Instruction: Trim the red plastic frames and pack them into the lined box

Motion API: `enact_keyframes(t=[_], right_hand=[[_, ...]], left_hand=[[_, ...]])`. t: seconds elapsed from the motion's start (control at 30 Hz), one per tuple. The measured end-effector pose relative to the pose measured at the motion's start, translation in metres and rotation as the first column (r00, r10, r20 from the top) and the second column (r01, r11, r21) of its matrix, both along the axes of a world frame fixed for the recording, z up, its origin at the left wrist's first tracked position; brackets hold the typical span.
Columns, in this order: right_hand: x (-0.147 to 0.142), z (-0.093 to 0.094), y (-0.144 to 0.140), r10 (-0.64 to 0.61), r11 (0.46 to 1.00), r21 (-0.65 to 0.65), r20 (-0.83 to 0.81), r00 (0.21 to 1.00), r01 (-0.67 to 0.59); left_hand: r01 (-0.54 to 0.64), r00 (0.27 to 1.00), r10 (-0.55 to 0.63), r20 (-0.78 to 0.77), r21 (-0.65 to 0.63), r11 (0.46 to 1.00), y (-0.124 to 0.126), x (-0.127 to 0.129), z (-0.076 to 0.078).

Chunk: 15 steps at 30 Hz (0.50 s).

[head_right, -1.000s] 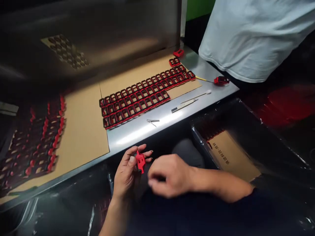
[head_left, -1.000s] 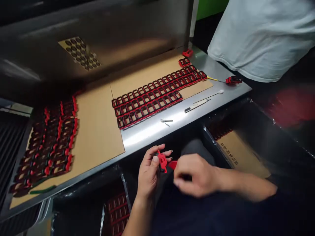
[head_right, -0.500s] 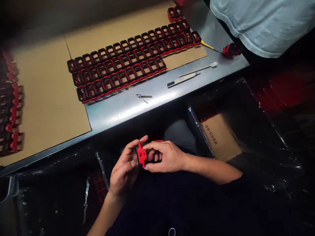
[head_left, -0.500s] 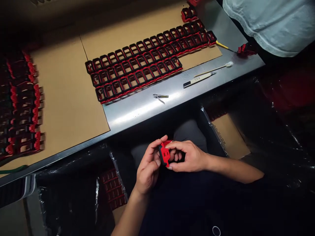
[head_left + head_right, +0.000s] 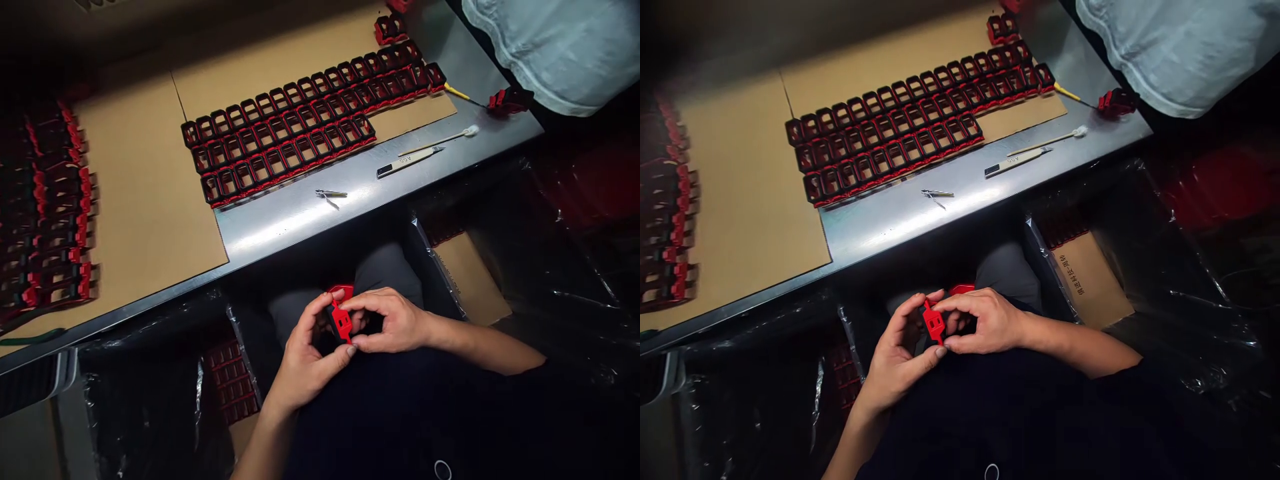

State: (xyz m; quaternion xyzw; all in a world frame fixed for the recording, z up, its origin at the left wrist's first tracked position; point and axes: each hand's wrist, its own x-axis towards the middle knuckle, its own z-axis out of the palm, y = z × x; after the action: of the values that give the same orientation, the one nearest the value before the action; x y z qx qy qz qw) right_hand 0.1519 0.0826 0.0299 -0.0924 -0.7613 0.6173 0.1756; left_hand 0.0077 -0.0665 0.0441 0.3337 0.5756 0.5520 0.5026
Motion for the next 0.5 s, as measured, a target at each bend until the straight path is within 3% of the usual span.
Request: enact_keyframes(t=[0.1,0.17,0.23,0.37,0.43,0.5], right_hand=[[0.002,0.004,0.006,0.110,0.981,-0.169,0.094,0.989,-0.093],[0.003,0.006,0.011,0.163,0.939,-0.326,0.145,0.976,-0.108],[0.003,0.005,0.015,0.187,0.870,-0.485,0.163,0.969,-0.086],[0.000,0.002,0.015,0.252,0.678,-0.734,0.181,0.950,-0.040],[-0.002,0.000,0.011,0.244,0.661,-0.750,0.226,0.943,0.008],[-0.003,0.000,0.008,0.206,0.689,-0.723,0.269,0.941,0.056]], left_hand=[[-0.012,0.999,0.011,-0.048,-0.012,1.000,-0.001,0.001,0.001],[-0.017,0.998,0.016,-0.059,-0.028,0.999,-0.003,0.002,0.001],[-0.026,0.998,0.023,-0.061,-0.045,0.999,-0.004,0.003,0.002],[-0.032,0.997,0.026,-0.079,-0.074,0.997,-0.006,0.005,0.002],[-0.026,0.993,0.017,-0.116,-0.079,0.997,-0.007,0.006,0.000],[-0.023,0.988,0.010,-0.151,-0.083,0.996,-0.008,0.007,-0.003]])
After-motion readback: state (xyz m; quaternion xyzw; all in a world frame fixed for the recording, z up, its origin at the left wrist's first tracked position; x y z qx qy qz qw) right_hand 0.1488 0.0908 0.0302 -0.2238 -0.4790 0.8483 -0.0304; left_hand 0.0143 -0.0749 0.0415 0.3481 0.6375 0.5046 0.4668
